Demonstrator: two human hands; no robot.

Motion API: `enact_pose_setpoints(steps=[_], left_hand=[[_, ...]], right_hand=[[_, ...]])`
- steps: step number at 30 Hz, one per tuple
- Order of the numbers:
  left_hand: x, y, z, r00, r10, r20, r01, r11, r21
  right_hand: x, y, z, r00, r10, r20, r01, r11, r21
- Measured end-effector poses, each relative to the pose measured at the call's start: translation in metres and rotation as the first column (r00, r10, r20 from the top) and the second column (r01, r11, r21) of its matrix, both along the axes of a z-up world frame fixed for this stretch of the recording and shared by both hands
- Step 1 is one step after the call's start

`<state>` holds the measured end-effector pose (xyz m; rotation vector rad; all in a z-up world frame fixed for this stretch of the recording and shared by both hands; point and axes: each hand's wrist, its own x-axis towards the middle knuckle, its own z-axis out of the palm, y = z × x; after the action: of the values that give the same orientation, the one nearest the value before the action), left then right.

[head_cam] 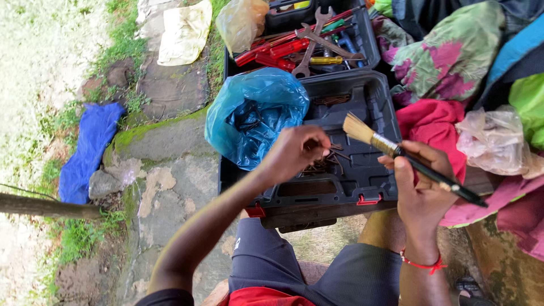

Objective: The person cleans a set of metal nails and various tools inside a black toolbox using a small brush by hand.

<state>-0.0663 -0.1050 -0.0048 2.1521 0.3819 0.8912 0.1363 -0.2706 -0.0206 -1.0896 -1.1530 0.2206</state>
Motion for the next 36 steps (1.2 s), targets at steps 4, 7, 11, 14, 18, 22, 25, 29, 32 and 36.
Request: enact_pose_setpoints(steps=[4, 7, 11, 14, 18, 22, 25, 29, 32, 36], left_hand=[[-0.008, -0.025, -0.015, 0.992, 0.061, 0.112, -0.045, 0.990, -0.137], [0.008, -0.009, -0.007, 0.994, 0.022, 0.103, -0.004, 0.986, -0.167], [0.033, 0.026, 0.020, 0.997, 0.019, -0.073, -0.043, 0.940, -0.339], [0.048, 0.037, 0.006, 0.997, -0.079, 0.005, 0.075, 0.920, -0.385], [0.056, 0.059, -0.028, 0.923, -0.258, 0.284, 0.367, 0.811, -0.456], [0.048, 0.067, -0.028, 0.938, -0.214, 0.271, 0.333, 0.769, -0.546], [0.047, 0.062, -0.023, 0.976, -0.155, 0.155, 0.215, 0.807, -0.550], [0.045, 0.059, -0.024, 0.976, -0.162, 0.146, 0.212, 0.858, -0.468], [0.043, 0.055, -0.023, 0.980, -0.158, 0.123, 0.197, 0.866, -0.460], [0.041, 0.050, -0.022, 0.989, -0.133, 0.071, 0.151, 0.881, -0.447]], right_hand=[[-0.003, 0.004, -0.011, 0.997, -0.003, 0.083, 0.004, 1.000, -0.013], [0.002, 0.003, -0.018, 0.999, -0.002, 0.049, 0.003, 1.000, -0.014], [0.003, 0.001, -0.026, 0.998, -0.053, 0.023, 0.052, 0.997, 0.060], [-0.001, 0.001, -0.036, 0.993, -0.106, 0.060, 0.101, 0.991, 0.088], [0.000, 0.003, -0.045, 0.900, -0.292, 0.324, 0.255, 0.955, 0.153], [-0.006, 0.010, -0.055, 0.906, -0.362, 0.221, 0.324, 0.927, 0.190], [-0.002, 0.012, -0.053, 0.880, -0.354, 0.317, 0.303, 0.932, 0.199], [0.000, 0.010, -0.049, 0.728, -0.397, 0.559, 0.349, 0.916, 0.196], [-0.001, 0.010, -0.054, 0.757, -0.442, 0.482, 0.354, 0.897, 0.266], [-0.006, 0.012, -0.051, 0.744, -0.401, 0.534, 0.309, 0.915, 0.257]])
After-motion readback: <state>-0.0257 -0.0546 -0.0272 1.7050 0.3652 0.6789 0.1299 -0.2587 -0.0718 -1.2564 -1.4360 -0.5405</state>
